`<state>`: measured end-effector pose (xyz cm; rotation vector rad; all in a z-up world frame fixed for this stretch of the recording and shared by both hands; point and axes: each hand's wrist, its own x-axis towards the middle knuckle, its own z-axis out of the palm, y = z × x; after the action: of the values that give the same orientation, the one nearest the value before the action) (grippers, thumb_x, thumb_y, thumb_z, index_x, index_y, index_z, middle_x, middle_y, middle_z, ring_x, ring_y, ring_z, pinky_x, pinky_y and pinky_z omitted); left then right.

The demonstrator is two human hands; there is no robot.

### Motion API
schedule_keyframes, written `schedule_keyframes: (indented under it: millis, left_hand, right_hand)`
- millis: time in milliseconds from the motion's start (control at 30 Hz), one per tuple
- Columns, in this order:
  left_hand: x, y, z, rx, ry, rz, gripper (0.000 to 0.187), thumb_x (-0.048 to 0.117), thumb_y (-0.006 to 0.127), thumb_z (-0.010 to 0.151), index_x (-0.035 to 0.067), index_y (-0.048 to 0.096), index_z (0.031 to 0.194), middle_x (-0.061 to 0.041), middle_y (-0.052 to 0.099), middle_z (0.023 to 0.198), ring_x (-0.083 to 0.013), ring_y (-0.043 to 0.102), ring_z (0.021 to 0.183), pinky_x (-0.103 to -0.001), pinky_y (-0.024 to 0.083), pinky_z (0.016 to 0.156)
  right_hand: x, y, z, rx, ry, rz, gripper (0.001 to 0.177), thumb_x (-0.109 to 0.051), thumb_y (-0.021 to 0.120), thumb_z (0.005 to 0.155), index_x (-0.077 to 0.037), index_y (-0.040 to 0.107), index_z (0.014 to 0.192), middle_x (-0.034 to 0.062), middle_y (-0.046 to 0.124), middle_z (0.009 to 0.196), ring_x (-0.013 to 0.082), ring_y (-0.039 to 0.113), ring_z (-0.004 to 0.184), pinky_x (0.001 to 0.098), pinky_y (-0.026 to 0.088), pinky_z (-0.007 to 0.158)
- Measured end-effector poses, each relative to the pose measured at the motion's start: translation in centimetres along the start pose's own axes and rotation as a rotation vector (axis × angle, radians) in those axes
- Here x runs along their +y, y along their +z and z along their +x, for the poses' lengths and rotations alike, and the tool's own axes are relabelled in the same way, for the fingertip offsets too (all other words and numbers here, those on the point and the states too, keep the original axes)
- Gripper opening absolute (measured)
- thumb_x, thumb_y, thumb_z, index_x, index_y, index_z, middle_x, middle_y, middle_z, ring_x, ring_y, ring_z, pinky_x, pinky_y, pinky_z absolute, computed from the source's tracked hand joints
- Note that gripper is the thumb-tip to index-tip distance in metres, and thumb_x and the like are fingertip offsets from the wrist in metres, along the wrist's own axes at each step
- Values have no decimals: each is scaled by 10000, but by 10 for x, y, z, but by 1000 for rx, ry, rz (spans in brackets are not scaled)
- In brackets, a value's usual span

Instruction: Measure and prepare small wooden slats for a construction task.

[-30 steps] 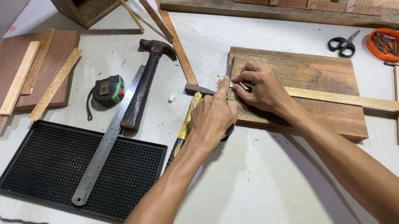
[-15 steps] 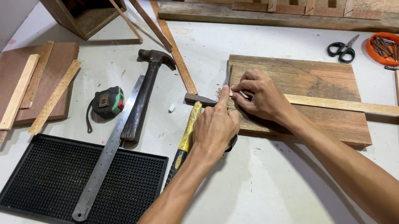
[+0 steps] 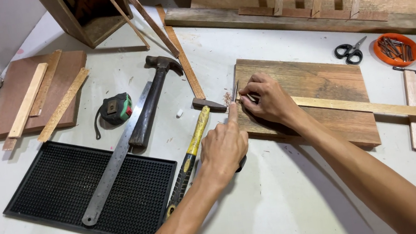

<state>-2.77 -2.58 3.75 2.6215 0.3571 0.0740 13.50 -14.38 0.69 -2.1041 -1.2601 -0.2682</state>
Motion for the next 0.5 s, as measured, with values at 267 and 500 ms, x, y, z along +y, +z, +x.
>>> schedule_keyframes:
  millis: [267,500]
  left_hand:
    - [9,-17,-44,-90,-21,18,697,97,500,875,-43,329,1536,-247,702,686,-331,719,543,-452,604,477]
    - [14,-40,-56,-120,5,77,712,104,511,863,-74,336,1529,-273,706,699,-372,736,617,-491,606,623]
  right_hand:
    - [12,8,-3,-22,0,-15,164,-158,755,875,-41,805,979,113,690,924,245,630,899,412,571,773]
    - [17,9,-1,-15,-11,-17,163,-173,755,886,-36,798,964,115,685,916,234,634,878,387,576,744]
